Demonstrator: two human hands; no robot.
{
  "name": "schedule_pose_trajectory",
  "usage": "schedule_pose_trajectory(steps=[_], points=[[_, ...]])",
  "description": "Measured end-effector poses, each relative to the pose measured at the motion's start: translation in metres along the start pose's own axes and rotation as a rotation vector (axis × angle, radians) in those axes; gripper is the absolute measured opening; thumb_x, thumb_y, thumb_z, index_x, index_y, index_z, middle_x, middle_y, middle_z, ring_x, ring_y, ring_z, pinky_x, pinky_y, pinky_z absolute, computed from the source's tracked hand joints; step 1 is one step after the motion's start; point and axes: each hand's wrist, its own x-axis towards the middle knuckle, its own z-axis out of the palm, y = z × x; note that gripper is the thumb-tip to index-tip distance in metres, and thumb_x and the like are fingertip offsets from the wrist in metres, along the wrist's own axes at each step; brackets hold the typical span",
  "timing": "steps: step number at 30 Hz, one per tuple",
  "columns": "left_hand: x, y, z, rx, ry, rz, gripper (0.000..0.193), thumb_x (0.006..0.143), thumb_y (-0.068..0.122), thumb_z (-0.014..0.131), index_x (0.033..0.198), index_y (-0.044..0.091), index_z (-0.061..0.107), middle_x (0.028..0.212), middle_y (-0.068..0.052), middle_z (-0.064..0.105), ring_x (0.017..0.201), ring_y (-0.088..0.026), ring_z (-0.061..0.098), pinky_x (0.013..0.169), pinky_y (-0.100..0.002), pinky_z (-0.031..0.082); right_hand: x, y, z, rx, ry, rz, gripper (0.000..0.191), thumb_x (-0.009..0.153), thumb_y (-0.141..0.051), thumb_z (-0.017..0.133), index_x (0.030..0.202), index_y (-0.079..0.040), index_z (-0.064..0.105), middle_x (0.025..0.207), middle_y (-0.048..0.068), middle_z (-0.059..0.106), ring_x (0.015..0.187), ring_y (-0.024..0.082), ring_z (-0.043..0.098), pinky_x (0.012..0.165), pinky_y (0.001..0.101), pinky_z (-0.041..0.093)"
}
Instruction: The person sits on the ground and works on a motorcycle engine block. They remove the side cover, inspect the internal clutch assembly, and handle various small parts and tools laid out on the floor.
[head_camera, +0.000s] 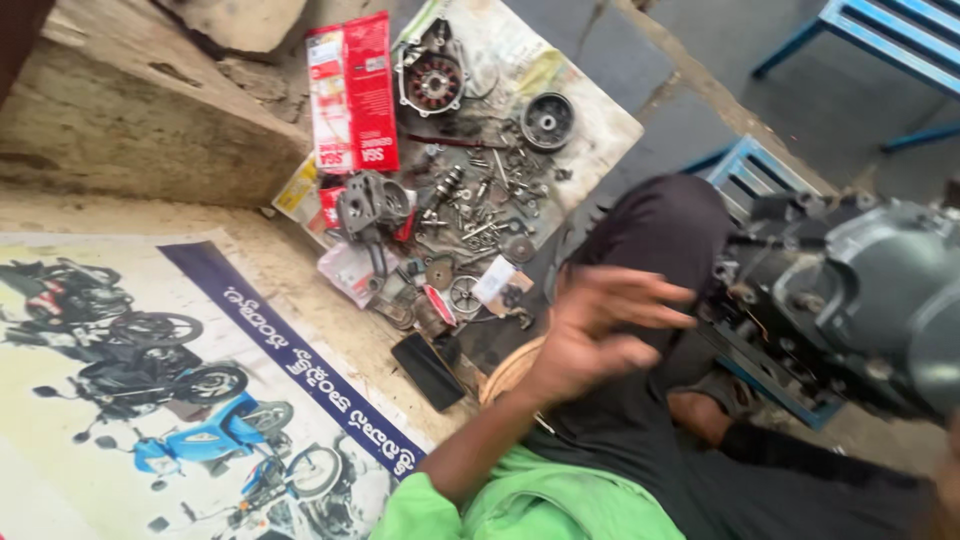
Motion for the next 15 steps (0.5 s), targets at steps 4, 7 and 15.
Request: schedule_pose_trajectory(steps=[4, 7, 15], points=[[0.025, 0.034, -0.166, 0.698, 0.677, 0.211, 0.016, 0.102, -0.005, 0.060, 0.089, 0.005, 0.062, 0.112, -0.012, 0.074, 0.101, -0.020, 0.068, 0.094, -0.034, 0.055, -0.027, 0.013, -0.010, -0.158, 0.016, 0.091, 0.038, 0.111, -0.025, 0.055, 0.079, -0.007, 0.045, 0.066, 0.000, 0.039, 0.056, 0.009, 0.034, 0.053, 0.0264, 0.028], [0.040, 0.001, -0.284, 1.186, 0.617, 0.163, 0.023, 0.092, -0.008, 0.066, 0.112, 0.000, 0.074, 0.125, -0.017, 0.070, 0.121, -0.030, 0.063, 0.104, -0.040, 0.047, -0.041, 0.024, -0.005, -0.248, 0.006, 0.157, 0.035, 0.110, -0.024, 0.057, 0.081, -0.005, 0.050, 0.068, 0.001, 0.044, 0.058, 0.009, 0.038, 0.054, 0.0258, 0.031], [-0.049, -0.121, -0.339, 1.449, 0.858, -0.437, 0.019, 0.091, 0.019, 0.070, 0.107, 0.008, 0.069, 0.101, -0.011, 0.074, 0.090, -0.030, 0.071, 0.077, -0.043, 0.054, -0.100, 0.084, 0.047, -0.386, -0.126, 0.389, 0.030, 0.106, -0.023, 0.062, 0.086, 0.000, 0.063, 0.072, 0.003, 0.056, 0.063, 0.009, 0.048, 0.059, 0.0242, 0.038]])
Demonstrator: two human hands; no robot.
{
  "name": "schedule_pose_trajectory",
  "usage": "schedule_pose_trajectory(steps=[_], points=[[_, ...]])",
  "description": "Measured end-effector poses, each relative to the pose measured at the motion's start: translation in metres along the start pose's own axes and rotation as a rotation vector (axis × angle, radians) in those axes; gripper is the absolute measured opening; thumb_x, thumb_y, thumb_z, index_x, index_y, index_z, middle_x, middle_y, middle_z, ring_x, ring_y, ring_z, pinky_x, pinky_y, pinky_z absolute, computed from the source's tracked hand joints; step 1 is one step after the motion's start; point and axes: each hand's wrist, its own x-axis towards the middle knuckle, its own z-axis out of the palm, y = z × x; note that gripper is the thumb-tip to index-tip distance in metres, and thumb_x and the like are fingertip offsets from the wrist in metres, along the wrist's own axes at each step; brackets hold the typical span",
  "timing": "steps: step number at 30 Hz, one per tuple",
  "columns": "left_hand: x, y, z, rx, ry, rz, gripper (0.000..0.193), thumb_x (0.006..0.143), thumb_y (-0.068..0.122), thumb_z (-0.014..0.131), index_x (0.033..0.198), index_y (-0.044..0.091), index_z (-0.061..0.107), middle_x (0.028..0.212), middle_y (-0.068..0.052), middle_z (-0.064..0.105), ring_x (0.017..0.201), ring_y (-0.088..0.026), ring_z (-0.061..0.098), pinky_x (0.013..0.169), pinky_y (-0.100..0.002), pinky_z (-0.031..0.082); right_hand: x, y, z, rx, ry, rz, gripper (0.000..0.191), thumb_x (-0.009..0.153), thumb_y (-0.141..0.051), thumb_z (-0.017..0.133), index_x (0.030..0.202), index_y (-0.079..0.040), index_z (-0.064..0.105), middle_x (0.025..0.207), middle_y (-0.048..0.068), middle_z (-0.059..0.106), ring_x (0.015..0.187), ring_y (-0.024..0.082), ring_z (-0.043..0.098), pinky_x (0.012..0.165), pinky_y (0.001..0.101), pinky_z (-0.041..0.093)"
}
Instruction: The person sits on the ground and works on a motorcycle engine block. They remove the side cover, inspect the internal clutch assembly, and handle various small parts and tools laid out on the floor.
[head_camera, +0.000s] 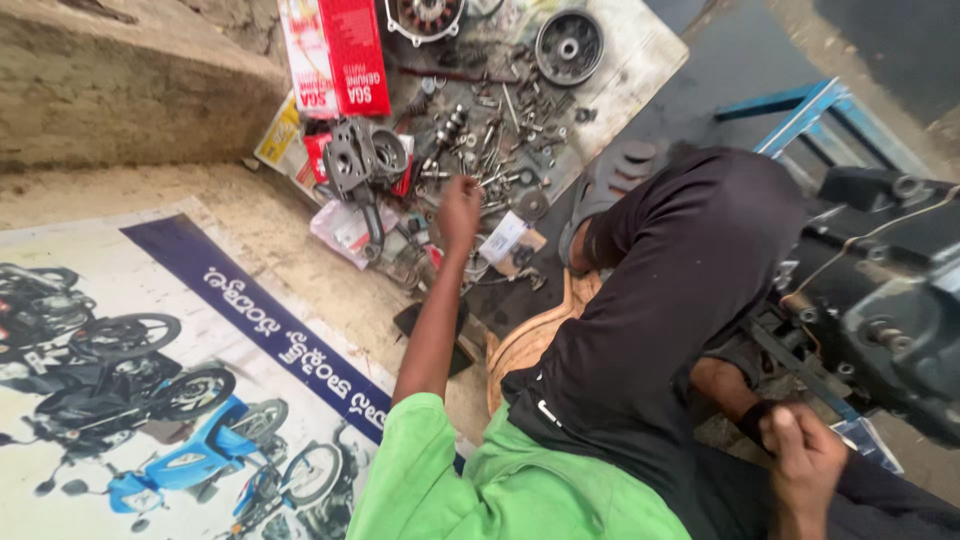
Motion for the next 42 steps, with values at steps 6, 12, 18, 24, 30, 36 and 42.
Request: schedule_pose_trajectory(steps=[6, 12, 18, 24, 30, 36, 42], points=[[-0.064, -0.015, 0.003, -0.001, -0.117, 0.011, 0.016, 0.089, 0.017, 0.066, 0.103, 0.009, 0.069, 0.099, -0.013, 0.074, 0.093, -0.034, 0.071, 0.079, -0.046, 0.054, 0.005, 0.033, 0.045, 0.051, 0.047, 0.091, 0.039, 0.114, -0.025, 0.060, 0.082, -0.002, 0.058, 0.068, 0.000, 0.050, 0.062, 0.007, 0.043, 0.058, 0.0236, 0.032], [-0.026, -0.027, -0.016, 0.086, 0.099, 0.001, 0.015, 0.092, 0.015, 0.067, 0.105, 0.008, 0.068, 0.106, -0.013, 0.071, 0.097, -0.035, 0.070, 0.083, -0.046, 0.054, 0.011, 0.040, 0.051, 0.017, -0.014, 0.178, 0.042, 0.114, -0.028, 0.059, 0.080, -0.002, 0.057, 0.064, -0.001, 0.046, 0.060, 0.006, 0.040, 0.056, 0.0239, 0.030], [0.000, -0.007, 0.004, 0.658, -0.343, 0.145, 0.014, 0.089, 0.019, 0.069, 0.099, 0.009, 0.071, 0.104, -0.014, 0.073, 0.093, -0.036, 0.072, 0.078, -0.050, 0.056, 0.014, 0.035, 0.060, 0.003, -0.007, 0.163, 0.038, 0.109, -0.027, 0.060, 0.080, -0.003, 0.060, 0.065, -0.001, 0.049, 0.060, 0.005, 0.043, 0.056, 0.0233, 0.031], [0.015, 0.000, 0.008, 0.807, -0.346, 0.327, 0.013, 0.081, 0.021, 0.067, 0.085, 0.014, 0.078, 0.095, -0.013, 0.077, 0.094, -0.032, 0.074, 0.081, -0.053, 0.056, 0.012, 0.038, 0.056, 0.006, 0.003, 0.217, 0.039, 0.109, -0.028, 0.060, 0.080, -0.001, 0.061, 0.064, -0.001, 0.050, 0.059, 0.007, 0.043, 0.056, 0.0239, 0.032], [0.025, 0.040, -0.039, 0.506, -0.481, 0.234, 0.026, 0.087, 0.032, 0.069, 0.093, 0.007, 0.078, 0.093, -0.022, 0.074, 0.085, -0.041, 0.071, 0.078, -0.052, 0.056, 0.015, 0.008, 0.058, 0.092, 0.000, 0.104, 0.033, 0.106, -0.026, 0.061, 0.084, -0.001, 0.066, 0.064, 0.000, 0.053, 0.060, 0.006, 0.045, 0.056, 0.0241, 0.036], [0.003, 0.211, -0.160, 0.200, -0.134, 0.349, 0.026, 0.102, 0.034, 0.064, 0.110, 0.011, 0.075, 0.082, -0.016, 0.072, 0.072, -0.034, 0.069, 0.064, -0.047, 0.050, 0.008, -0.052, 0.046, -0.116, 0.055, -0.160, 0.027, 0.099, -0.020, 0.064, 0.083, 0.001, 0.066, 0.064, 0.002, 0.064, 0.055, 0.008, 0.059, 0.052, 0.0267, 0.045], [-0.092, 0.384, -0.247, -0.151, -0.005, 0.908, 0.027, 0.113, 0.020, 0.054, 0.105, 0.008, 0.077, 0.087, -0.008, 0.074, 0.071, -0.016, 0.071, 0.062, -0.030, 0.051, -0.009, -0.113, 0.013, 0.099, 0.172, -0.368, 0.017, 0.098, -0.013, 0.067, 0.085, -0.002, 0.067, 0.068, 0.003, 0.068, 0.056, 0.010, 0.061, 0.054, 0.0274, 0.048]])
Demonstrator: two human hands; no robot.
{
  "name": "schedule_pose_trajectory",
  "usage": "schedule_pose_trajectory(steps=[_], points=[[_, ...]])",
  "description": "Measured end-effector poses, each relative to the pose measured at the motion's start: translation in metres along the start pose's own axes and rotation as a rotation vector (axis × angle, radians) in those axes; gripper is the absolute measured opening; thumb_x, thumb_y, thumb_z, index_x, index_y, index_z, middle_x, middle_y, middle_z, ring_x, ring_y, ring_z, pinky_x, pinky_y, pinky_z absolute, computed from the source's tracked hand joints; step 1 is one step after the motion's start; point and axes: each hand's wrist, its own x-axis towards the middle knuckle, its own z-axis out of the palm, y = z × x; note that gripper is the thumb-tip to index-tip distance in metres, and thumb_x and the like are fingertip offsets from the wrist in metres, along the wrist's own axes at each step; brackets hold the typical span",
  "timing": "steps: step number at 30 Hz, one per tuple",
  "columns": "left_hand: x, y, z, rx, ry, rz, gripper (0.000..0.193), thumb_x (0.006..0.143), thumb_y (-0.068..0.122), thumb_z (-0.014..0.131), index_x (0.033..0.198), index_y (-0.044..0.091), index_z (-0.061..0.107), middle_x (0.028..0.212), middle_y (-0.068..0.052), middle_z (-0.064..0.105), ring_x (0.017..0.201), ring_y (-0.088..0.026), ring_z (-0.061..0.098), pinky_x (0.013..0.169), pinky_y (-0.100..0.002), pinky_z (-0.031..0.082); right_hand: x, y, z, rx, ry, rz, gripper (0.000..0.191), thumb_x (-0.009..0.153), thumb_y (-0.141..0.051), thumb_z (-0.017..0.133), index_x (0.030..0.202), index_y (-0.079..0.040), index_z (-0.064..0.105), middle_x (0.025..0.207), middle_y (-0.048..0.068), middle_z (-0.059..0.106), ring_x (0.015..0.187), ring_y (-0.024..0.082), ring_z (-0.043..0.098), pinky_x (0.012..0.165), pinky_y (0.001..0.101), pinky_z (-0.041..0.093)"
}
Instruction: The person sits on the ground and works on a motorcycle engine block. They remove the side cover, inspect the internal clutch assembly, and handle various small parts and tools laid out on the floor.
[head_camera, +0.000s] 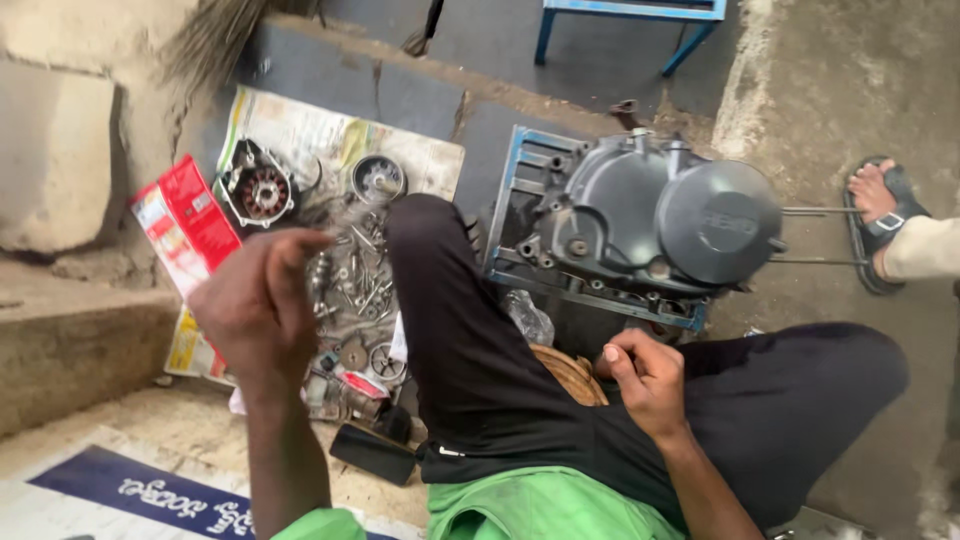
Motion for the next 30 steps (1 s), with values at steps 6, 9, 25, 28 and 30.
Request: schedule_pose_trajectory(steps=[6, 9, 25, 28, 30], points=[[0.011, 0.092, 0.060, -0.277, -0.330, 0.182, 0.023, 0.112, 0.026, 0.054, 0.109, 0.007, 0.067, 0.072, -0.006, 0.066, 0.062, -0.013, 0.065, 0.058, -0.030, 0.048, 0.026, -0.051, -0.013, 0.193, 0.069, -0.250, 0.041, 0.096, -0.005, 0.071, 0.133, 0.000, 0.052, 0.114, 0.009, 0.068, 0.097, 0.014, 0.067, 0.088, 0.0286, 0.056], [0.000, 0.111, 0.085, -0.482, -0.522, -0.043, 0.027, 0.110, 0.030, 0.052, 0.106, 0.008, 0.068, 0.060, -0.004, 0.057, 0.051, -0.010, 0.057, 0.051, -0.028, 0.041, 0.031, -0.063, -0.019, 0.365, -0.067, -0.246, 0.062, 0.092, -0.006, 0.074, 0.143, 0.001, 0.039, 0.126, 0.012, 0.062, 0.111, 0.017, 0.066, 0.095, 0.0310, 0.057], [-0.023, 0.106, 0.122, -1.074, -0.681, -0.220, 0.036, 0.114, 0.034, 0.043, 0.120, 0.004, 0.062, 0.075, 0.007, 0.039, 0.065, -0.002, 0.034, 0.058, -0.022, 0.029, 0.047, -0.095, -0.054, -0.080, -0.002, -0.126, 0.034, 0.081, -0.008, 0.083, 0.113, -0.002, 0.074, 0.100, 0.009, 0.080, 0.090, 0.015, 0.078, 0.076, 0.0288, 0.060], [-0.026, 0.098, 0.129, -1.042, -0.678, -0.225, 0.031, 0.113, 0.030, 0.044, 0.118, 0.005, 0.061, 0.077, 0.007, 0.042, 0.066, -0.003, 0.036, 0.058, -0.022, 0.032, 0.051, -0.104, -0.058, -0.144, -0.020, -0.181, 0.036, 0.078, -0.010, 0.084, 0.111, -0.003, 0.074, 0.103, 0.008, 0.078, 0.089, 0.015, 0.076, 0.078, 0.0298, 0.059], [-0.028, 0.094, 0.136, -1.228, -0.716, -0.351, 0.027, 0.112, 0.027, 0.045, 0.117, 0.005, 0.059, 0.079, 0.007, 0.041, 0.064, -0.003, 0.033, 0.055, -0.022, 0.028, 0.053, -0.107, -0.060, -0.113, 0.035, -0.213, 0.036, 0.079, -0.013, 0.083, 0.112, -0.003, 0.071, 0.106, 0.007, 0.077, 0.094, 0.015, 0.077, 0.081, 0.0296, 0.061]])
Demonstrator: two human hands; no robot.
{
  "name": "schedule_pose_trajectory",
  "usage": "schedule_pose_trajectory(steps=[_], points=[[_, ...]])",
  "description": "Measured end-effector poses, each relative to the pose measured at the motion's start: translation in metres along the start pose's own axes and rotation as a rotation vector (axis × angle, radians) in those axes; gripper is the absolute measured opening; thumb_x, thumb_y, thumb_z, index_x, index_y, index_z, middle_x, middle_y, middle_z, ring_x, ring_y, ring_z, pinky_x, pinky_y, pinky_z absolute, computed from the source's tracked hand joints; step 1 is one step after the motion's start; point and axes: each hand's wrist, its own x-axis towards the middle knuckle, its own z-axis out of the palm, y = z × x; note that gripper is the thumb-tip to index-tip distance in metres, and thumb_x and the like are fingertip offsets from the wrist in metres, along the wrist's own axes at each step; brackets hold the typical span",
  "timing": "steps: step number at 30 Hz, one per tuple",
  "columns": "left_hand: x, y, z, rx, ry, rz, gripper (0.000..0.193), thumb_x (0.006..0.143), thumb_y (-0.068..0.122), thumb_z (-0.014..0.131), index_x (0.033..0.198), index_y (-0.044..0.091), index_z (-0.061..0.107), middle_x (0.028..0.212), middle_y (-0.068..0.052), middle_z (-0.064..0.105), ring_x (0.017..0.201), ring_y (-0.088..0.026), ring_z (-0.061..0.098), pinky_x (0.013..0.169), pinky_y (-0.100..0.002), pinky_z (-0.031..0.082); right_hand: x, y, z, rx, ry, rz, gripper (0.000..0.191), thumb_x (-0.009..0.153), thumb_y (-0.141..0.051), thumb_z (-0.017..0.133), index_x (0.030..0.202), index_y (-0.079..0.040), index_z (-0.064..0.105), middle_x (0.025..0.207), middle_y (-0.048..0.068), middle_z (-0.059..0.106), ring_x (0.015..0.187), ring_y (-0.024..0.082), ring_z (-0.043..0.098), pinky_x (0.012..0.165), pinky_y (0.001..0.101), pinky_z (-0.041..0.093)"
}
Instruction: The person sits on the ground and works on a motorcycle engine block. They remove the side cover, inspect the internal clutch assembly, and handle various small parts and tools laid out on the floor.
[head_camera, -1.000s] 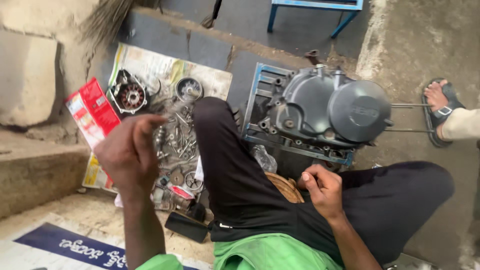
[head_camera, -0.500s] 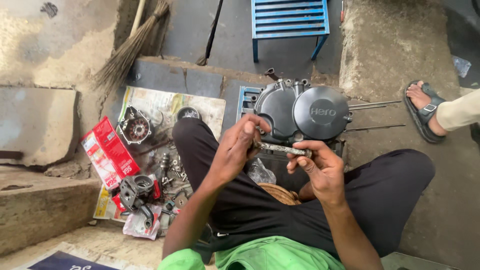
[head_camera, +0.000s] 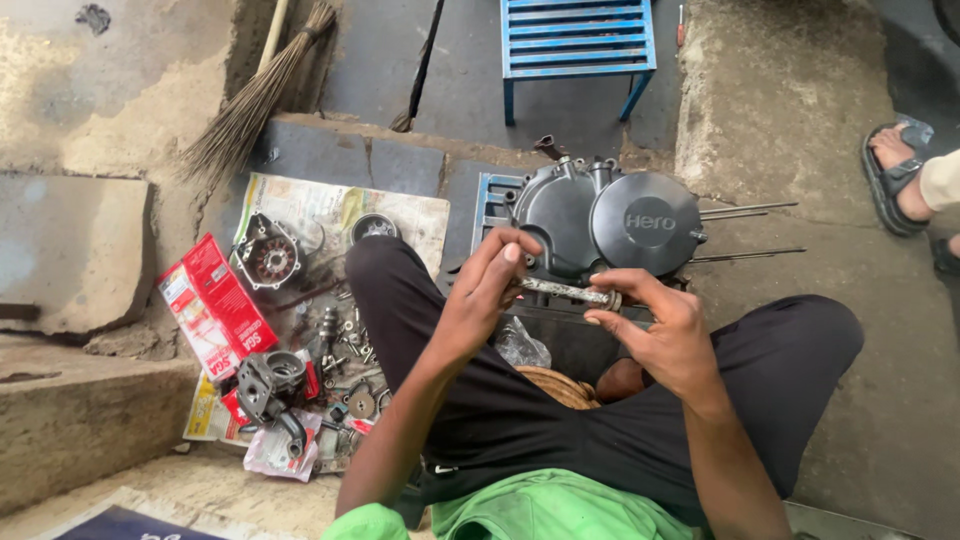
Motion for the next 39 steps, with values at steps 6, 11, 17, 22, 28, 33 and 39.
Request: schedule_pose_trajectory(steps=[6, 11, 17, 22, 28, 33, 39], points=[[-0.007, -0.007, 0.007, 0.325, 0.147, 0.150, 0.018, 0.111, 0.017, 0.046, 0.115, 0.005, 0.060, 0.076, 0.004, 0.049, 0.066, -0.006, 0.043, 0.059, -0.024, 0.037, 0.003, -0.007, -0.006, -0.379, -0.037, -0.124, 0.032, 0.078, -0.022, 0.085, 0.106, -0.008, 0.075, 0.099, 0.007, 0.077, 0.089, 0.025, 0.073, 0.076, 0.0354, 0.057], [-0.010, -0.008, 0.006, 0.617, 0.132, 0.279, 0.016, 0.106, 0.012, 0.048, 0.112, 0.004, 0.061, 0.068, 0.004, 0.052, 0.056, -0.006, 0.045, 0.053, -0.025, 0.037, 0.008, -0.013, -0.007, -0.419, -0.019, -0.256, 0.036, 0.077, -0.022, 0.083, 0.109, -0.011, 0.071, 0.097, 0.005, 0.074, 0.094, 0.025, 0.070, 0.079, 0.0369, 0.056], [-0.008, -0.038, 0.015, 0.309, 0.133, 0.254, 0.017, 0.111, 0.010, 0.047, 0.117, 0.000, 0.059, 0.073, -0.003, 0.050, 0.062, -0.009, 0.043, 0.055, -0.028, 0.037, 0.006, -0.014, -0.017, -0.491, -0.053, -0.351, 0.051, 0.074, -0.021, 0.083, 0.123, -0.012, 0.069, 0.093, 0.006, 0.072, 0.091, 0.024, 0.068, 0.078, 0.0392, 0.055], [-0.018, -0.029, 0.039, 0.615, 0.076, 0.329, 0.014, 0.105, 0.012, 0.052, 0.114, 0.002, 0.057, 0.075, -0.007, 0.069, 0.057, -0.017, 0.063, 0.052, -0.031, 0.046, -0.004, 0.013, -0.005, -0.419, -0.158, -0.383, 0.052, 0.073, -0.016, 0.083, 0.122, -0.005, 0.066, 0.095, 0.009, 0.071, 0.088, 0.027, 0.070, 0.077, 0.0399, 0.055], [-0.013, 0.023, 0.069, 1.038, -0.074, 0.529, 0.025, 0.101, 0.025, 0.064, 0.114, 0.005, 0.059, 0.083, -0.010, 0.071, 0.071, -0.028, 0.072, 0.059, -0.037, 0.053, -0.024, 0.065, 0.023, 0.115, -0.338, -0.039, 0.036, 0.077, 0.002, 0.081, 0.109, -0.002, 0.067, 0.087, 0.010, 0.074, 0.073, 0.023, 0.072, 0.064, 0.0342, 0.058], [-0.012, 0.042, 0.070, 1.156, 0.028, 0.601, 0.047, 0.092, 0.040, 0.070, 0.121, 0.003, 0.060, 0.082, -0.011, 0.069, 0.073, -0.027, 0.069, 0.060, -0.038, 0.052, -0.039, 0.069, 0.032, 0.194, -0.044, -0.046, 0.046, 0.082, 0.004, 0.075, 0.124, -0.003, 0.060, 0.096, 0.008, 0.079, 0.089, 0.014, 0.079, 0.077, 0.0292, 0.061], [-0.017, -0.004, 0.034, 0.780, 0.197, 0.081, 0.037, 0.100, 0.037, 0.059, 0.118, 0.006, 0.069, 0.080, -0.007, 0.069, 0.071, -0.020, 0.068, 0.067, -0.032, 0.053, -0.037, 0.038, 0.021, 0.360, 0.082, -0.027, 0.058, 0.088, 0.001, 0.075, 0.138, -0.006, 0.046, 0.109, 0.010, 0.077, 0.105, 0.019, 0.077, 0.087, 0.0317, 0.065]])
